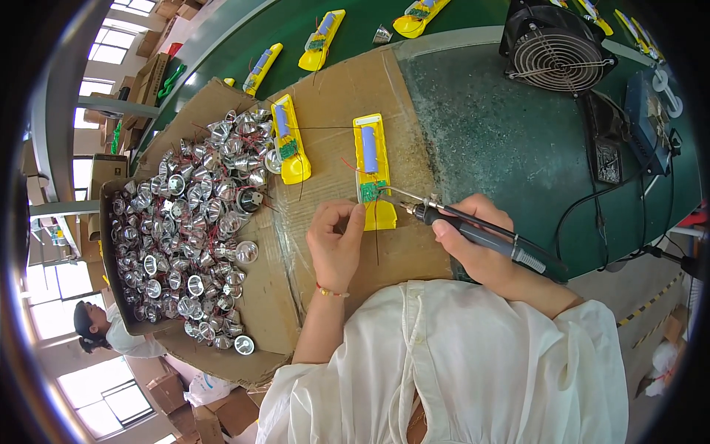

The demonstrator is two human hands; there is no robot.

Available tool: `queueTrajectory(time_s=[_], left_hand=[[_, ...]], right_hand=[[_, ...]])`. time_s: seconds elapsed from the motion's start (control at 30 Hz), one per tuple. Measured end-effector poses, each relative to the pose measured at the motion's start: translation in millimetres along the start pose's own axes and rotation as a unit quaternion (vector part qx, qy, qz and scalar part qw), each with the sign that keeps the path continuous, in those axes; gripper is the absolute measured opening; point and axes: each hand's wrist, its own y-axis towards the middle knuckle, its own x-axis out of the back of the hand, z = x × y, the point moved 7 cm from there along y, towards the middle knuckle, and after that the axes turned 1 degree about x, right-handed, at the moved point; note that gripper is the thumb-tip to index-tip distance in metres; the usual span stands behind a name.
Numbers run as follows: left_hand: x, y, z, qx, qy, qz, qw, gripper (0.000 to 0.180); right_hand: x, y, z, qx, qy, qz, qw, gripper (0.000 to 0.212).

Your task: Soldering wires to circuit boards and assembling components for yellow flashlights on a production line.

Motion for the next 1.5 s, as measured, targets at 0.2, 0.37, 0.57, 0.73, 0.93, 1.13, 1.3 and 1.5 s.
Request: queueTrajectory(time_s=[0.2,0.37,0.57,0.73,0.93,1.13,1.3,1.5], left_hand=[[-2,3,8,0.043,-0.050,0.050,0.997,0.009],[-4,2,10,0.039,-0.054,0.069,0.995,0.009],[-3,2,11,0.049,-0.072,0.066,0.994,0.009],[-4,4,10,0.058,-0.058,0.073,0.994,0.009],[-2,5,9,0.082,-0.039,0.085,0.992,0.009],[-4,4,26,0.216,-0.073,0.172,0.958,0.016],[-53,95,-18,0.106,0.101,0.210,0.967,0.020],[-66,260,-50,-0.131,0.192,-0.042,0.972,0.021]], right_hand=[[-8,8,-1,-0.026,0.029,0.010,0.999,0.013],[-10,7,-10,-0.035,0.021,0.031,0.999,0.012],[-6,7,-6,-0.050,0.099,-0.029,0.993,0.012],[7,10,-1,-0.022,0.077,-0.036,0.996,0.012],[21,15,-6,-0.014,0.081,-0.039,0.996,0.012],[50,21,-13,-0.011,0.061,-0.081,0.995,0.012],[59,25,-28,-0.044,0.068,-0.115,0.990,0.012],[53,22,-29,-0.074,0.057,-0.114,0.989,0.012]])
